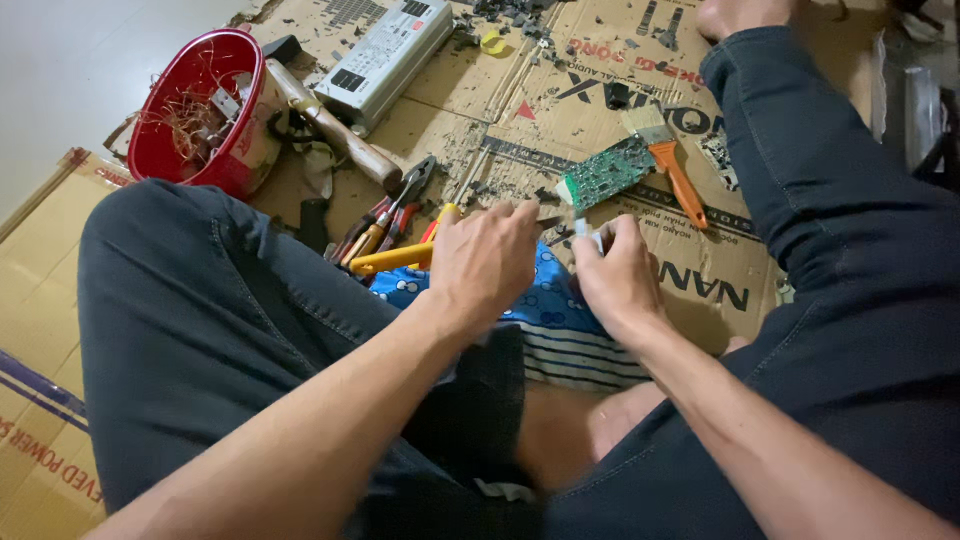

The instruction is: The person sits on the floor and uses a screwdriver to remove screws from a small electronic component. They then use pliers to pull out pins and separate parts of the device. A cat briefly walks into the frame and interacts with the person's leg.

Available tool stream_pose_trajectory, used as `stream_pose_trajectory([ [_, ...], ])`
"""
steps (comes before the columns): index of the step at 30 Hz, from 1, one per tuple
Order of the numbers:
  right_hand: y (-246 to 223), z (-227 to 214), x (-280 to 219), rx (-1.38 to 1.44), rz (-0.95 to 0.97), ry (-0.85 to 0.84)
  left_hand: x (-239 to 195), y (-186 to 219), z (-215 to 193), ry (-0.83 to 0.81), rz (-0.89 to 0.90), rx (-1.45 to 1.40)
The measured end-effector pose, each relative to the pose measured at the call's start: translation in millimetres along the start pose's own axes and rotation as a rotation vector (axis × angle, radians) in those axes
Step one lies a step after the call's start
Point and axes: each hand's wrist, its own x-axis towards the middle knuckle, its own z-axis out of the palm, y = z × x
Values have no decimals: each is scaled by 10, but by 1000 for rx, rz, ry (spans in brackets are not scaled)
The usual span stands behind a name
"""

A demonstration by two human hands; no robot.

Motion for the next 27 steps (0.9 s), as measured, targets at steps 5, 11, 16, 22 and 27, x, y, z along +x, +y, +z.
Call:
stream_pose_trajectory([
  [5,307,281,281,294,56,72,-46,130,-64,-100,-45,-145],
  [11,95,70,177,618,284,-43,87,348,-299,-298,-135,-129],
  [16,180,168,293,616,331,-101,78,342,-244,-420,-268,-192],
  [22,263,200,326,484,366,-138,-77,143,-5,-346,-252,-112],
  [27,332,257,368,538,316,-226,-199,127,-77,-204,-136,-96],
])
